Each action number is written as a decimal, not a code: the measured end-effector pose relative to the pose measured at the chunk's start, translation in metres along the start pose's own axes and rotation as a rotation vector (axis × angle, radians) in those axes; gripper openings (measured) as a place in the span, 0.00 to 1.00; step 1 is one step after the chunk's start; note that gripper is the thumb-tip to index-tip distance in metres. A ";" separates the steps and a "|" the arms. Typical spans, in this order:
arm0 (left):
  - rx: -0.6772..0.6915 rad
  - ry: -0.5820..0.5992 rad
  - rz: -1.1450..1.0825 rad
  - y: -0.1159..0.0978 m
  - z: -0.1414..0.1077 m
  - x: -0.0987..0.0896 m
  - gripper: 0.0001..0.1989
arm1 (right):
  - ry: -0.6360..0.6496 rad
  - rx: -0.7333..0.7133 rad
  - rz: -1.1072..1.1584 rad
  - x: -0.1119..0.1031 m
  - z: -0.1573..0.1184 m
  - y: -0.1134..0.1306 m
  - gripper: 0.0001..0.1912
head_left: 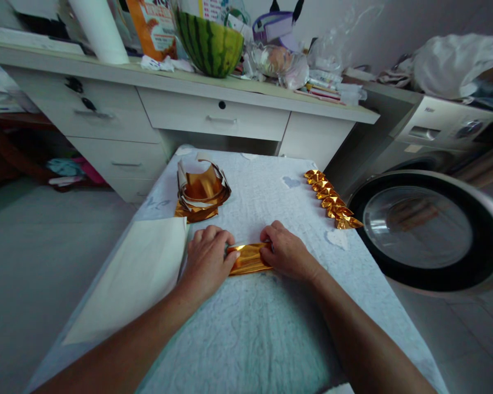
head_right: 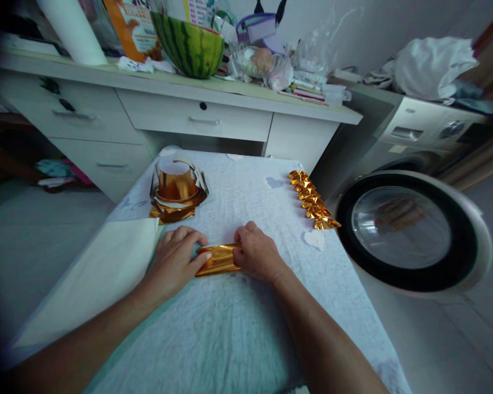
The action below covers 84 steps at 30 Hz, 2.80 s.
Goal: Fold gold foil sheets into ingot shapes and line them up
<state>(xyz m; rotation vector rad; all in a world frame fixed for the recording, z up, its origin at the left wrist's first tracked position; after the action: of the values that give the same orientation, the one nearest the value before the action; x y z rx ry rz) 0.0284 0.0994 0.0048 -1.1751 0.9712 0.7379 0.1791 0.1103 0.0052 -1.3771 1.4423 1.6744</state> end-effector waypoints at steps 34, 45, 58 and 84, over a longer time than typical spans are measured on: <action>-0.112 0.089 -0.650 0.015 0.000 0.002 0.11 | 0.227 0.017 1.103 0.016 -0.003 -0.013 0.20; -0.123 0.111 -0.680 0.011 0.000 -0.002 0.15 | 0.124 0.059 1.172 0.009 -0.002 -0.016 0.22; -0.078 0.064 -0.733 0.012 -0.002 -0.004 0.12 | 0.112 0.065 1.091 0.012 -0.001 -0.019 0.21; -0.055 0.052 -0.635 0.010 -0.001 -0.007 0.08 | 0.026 0.045 1.198 0.004 -0.001 -0.015 0.20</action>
<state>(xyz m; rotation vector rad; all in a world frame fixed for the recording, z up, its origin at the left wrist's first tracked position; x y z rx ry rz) 0.0161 0.1009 0.0071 -1.4531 0.5636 0.2252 0.1914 0.1127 -0.0048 -0.4173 2.5472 2.2035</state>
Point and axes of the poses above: each hand's wrist, its own z-axis towards the middle knuckle, its own x-axis out of the palm, y = z × x, the point moved 10 cm from there along z, towards the middle knuckle, and after that the axes turned 3 degrees about y, right-handed, at the moved point
